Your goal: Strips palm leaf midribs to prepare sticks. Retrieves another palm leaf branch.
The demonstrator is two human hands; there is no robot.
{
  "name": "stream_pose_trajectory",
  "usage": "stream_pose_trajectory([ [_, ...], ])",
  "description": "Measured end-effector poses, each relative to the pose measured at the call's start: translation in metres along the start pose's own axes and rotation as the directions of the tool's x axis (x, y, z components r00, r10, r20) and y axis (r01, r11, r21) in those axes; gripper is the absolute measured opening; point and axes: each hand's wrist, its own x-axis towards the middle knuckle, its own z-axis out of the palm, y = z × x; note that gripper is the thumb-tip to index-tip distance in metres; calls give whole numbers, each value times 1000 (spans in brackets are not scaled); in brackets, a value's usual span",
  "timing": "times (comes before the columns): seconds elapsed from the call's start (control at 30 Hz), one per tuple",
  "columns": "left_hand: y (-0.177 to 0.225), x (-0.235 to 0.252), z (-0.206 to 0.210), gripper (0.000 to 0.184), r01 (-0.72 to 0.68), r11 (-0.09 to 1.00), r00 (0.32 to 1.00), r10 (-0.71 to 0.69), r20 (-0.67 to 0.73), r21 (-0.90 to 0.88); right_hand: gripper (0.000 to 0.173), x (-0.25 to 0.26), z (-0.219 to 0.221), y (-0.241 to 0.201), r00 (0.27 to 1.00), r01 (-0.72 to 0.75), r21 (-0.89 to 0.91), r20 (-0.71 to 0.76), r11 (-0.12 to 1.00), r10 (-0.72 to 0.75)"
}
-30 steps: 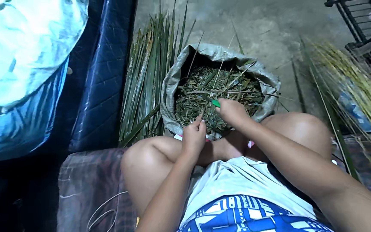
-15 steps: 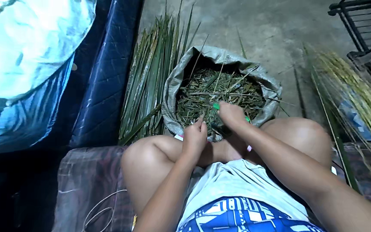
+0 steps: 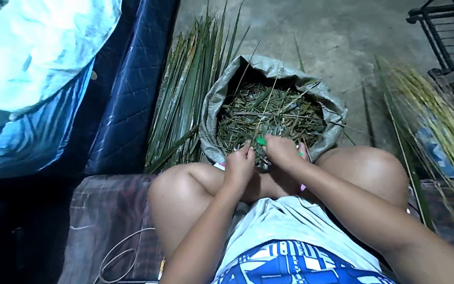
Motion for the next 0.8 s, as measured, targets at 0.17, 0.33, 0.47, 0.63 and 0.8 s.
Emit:
stream_pose_trajectory([
  [0.17,0,-2,3,44,-52,993,998,55,-30,107,30,16,-14,15,988,-77,52,-127,996,84],
  [0.33,8,-4,3,43,-64,960,997,75,-30,272,35,-13,-14,1,982,34,237,172,971,-76],
  [0.47,8,-3,4,43,-48,961,999,49,3,271,37,-14,-9,-3,990,14,82,139,997,-25],
  [0.63,6,-2,4,44,-66,969,996,78,-39,238,35,8,-6,4,998,-62,37,-25,997,63],
  [0.8,-3,-4,4,42,-85,996,994,86,-60,20,31,25,-21,32,981,-111,164,-139,980,134],
])
